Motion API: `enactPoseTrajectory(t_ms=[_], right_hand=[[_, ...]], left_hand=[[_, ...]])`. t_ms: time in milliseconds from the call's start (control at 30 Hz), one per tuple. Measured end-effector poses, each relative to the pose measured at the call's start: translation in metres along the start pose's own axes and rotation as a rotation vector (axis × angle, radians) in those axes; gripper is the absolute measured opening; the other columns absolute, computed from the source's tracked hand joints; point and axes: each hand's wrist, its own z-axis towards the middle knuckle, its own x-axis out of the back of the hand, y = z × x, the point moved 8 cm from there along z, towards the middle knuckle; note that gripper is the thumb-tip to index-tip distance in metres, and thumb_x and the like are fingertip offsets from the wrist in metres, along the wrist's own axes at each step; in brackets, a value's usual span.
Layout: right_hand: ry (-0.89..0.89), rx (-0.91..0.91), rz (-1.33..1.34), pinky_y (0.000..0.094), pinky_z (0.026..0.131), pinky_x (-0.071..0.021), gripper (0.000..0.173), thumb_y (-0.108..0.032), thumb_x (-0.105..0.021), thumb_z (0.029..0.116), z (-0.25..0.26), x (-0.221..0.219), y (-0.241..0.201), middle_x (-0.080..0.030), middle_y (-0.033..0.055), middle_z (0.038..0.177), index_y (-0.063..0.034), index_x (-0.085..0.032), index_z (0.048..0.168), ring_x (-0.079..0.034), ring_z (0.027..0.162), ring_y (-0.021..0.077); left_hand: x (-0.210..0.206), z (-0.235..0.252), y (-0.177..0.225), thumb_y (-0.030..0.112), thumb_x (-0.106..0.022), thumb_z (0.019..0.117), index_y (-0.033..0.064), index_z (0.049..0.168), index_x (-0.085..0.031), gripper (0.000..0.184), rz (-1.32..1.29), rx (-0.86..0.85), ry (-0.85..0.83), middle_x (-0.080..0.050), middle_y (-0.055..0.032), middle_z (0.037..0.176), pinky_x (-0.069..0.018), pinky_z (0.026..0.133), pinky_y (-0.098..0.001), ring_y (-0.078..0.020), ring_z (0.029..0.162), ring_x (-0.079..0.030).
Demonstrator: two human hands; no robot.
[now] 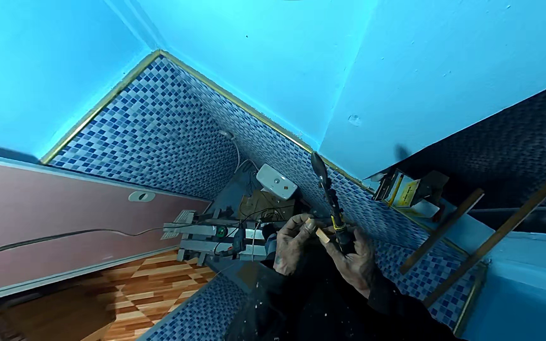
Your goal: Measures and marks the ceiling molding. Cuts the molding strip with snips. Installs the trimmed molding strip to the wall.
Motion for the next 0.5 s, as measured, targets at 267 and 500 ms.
enactPoseTrajectory(t_ms=[267, 500], right_hand=[[-0.384, -0.206, 0.319, 0.0332, 0.091, -0.0603, 0.031, -0.017, -0.066, 0.0949, -0.019, 0.017, -0.009, -0.075, 0.0049, 0.119, -0.0043, -0.065, 0.123, -0.071, 0.109, 0.0173], [-0.62, -0.311, 0.194, 0.0255, 0.087, -0.0593, 0.037, -0.018, -0.067, 0.092, -0.054, 0.032, -0.005, -0.076, 0.0034, 0.117, 0.0, -0.064, 0.124, -0.073, 0.1, 0.0073]], left_hand=[[0.019, 0.036, 0.025, 0.025, -0.023, 0.1117, 0.0081, 0.136, -0.049, 0.039, -0.349, 0.007, -0.031, -0.071, -0.0187, 0.106, -0.0609, 0.068, -0.0324, -0.0234, 0.08, -0.072], [0.016, 0.054, 0.045, 0.028, -0.028, 0.1111, 0.0153, 0.134, -0.055, 0.038, -0.427, -0.08, -0.07, -0.074, -0.0156, 0.1, -0.0598, 0.065, -0.028, -0.0188, 0.074, -0.072]])
